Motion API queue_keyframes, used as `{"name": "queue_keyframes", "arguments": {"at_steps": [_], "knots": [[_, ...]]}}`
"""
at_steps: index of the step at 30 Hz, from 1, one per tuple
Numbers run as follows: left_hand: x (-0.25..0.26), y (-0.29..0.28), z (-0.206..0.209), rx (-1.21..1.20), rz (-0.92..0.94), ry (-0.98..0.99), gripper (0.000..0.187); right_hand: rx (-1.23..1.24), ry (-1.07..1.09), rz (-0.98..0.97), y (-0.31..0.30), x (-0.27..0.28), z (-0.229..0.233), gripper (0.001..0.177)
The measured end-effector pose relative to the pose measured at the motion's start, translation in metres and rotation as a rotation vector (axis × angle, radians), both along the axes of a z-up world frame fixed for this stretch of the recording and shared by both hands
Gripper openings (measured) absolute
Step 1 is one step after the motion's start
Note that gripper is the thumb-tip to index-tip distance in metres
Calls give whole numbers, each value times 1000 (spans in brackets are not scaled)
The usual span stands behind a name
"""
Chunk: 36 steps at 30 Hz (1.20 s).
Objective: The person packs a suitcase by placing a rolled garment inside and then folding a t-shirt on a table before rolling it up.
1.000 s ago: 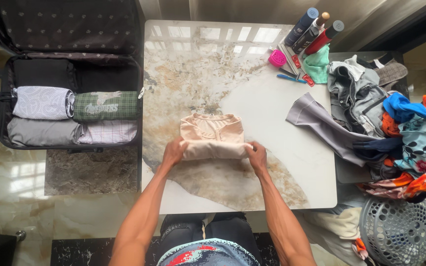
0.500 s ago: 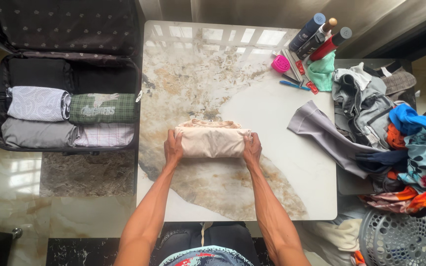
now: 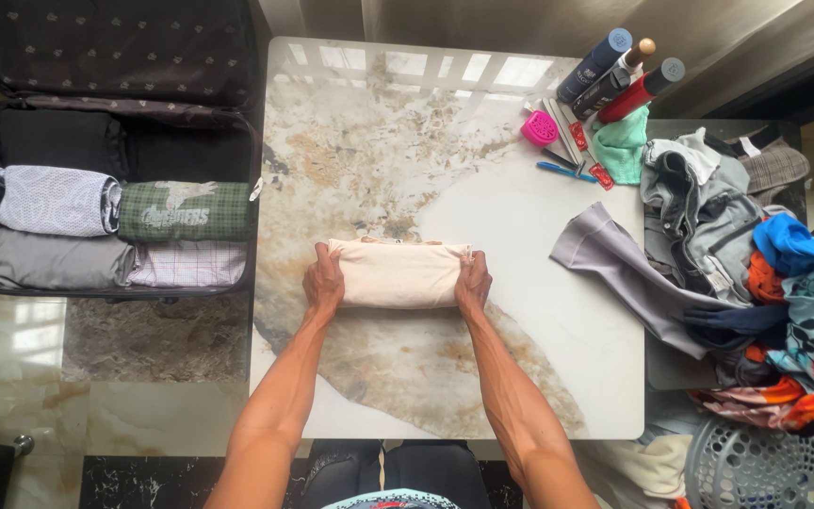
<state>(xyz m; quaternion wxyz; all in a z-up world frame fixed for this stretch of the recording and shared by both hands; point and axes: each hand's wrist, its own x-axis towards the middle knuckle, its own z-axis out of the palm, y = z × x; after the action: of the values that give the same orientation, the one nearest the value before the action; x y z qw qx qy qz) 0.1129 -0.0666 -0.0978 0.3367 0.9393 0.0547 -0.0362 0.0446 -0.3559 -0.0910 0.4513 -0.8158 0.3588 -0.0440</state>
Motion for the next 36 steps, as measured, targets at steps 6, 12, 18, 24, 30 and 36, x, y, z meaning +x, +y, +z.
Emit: {"name": "queue_keyframes", "arguments": {"at_steps": [6,12,18,24,30,36], "knots": [[1,-1,6,57,-12,-27,25,-75,-11,59,2,-2,9,24],[-3,-5,22,189,91,-40,33,-251,-3,7,-1,-9,20,31],[-28,-47,26,73,-262,-415,61,-666,-212,495,44,-5,-18,54],[-30,-34,31,367,-509,-251,75,-657,-22,646,39,-7,-9,63],[-28,-29,27,288,-489,-190,81,-539,132,621,24,-6,-6,57],[-36,3,17,53,-117,-414,60,-315,-147,167,-15,-23,-21,53]]}}
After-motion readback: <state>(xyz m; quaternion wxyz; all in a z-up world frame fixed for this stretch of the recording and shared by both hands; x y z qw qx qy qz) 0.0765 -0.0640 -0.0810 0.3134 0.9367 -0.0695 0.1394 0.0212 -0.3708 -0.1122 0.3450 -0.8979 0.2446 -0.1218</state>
